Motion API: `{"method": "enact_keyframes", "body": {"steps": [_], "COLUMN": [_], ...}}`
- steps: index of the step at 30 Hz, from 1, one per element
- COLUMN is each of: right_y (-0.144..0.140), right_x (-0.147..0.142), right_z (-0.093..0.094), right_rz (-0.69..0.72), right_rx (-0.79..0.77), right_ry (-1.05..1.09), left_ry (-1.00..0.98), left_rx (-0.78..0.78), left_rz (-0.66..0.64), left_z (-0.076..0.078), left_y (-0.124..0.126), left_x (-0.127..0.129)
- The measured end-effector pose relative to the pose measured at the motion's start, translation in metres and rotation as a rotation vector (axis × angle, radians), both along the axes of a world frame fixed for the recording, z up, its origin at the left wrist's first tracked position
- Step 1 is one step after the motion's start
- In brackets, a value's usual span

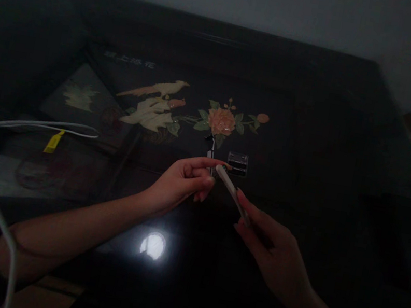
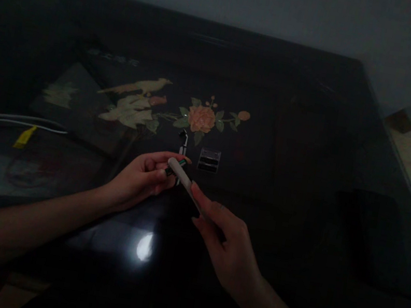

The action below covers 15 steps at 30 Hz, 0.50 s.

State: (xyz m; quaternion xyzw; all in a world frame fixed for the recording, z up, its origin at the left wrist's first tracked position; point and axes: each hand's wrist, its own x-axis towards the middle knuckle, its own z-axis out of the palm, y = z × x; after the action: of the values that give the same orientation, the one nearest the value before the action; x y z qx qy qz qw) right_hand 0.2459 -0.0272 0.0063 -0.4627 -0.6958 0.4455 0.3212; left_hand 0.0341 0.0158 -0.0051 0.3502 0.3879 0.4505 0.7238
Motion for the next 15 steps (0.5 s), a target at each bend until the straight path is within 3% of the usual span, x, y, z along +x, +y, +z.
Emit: {"method": "enact_keyframes", "body": {"steps": [15], "right_y": [0.0053], "right_x": [0.0028], "right_z": [-0.0039], "right_rz": [-0.047], "right_rx": [0.04], "right_ry": [-0.073], "left_ry": [0.001], "left_rx": [0.025], "left_rz": [0.013], "left_z": [-0.0004], "left_y": [-0.0004], "left_x": [-0.0003]}}
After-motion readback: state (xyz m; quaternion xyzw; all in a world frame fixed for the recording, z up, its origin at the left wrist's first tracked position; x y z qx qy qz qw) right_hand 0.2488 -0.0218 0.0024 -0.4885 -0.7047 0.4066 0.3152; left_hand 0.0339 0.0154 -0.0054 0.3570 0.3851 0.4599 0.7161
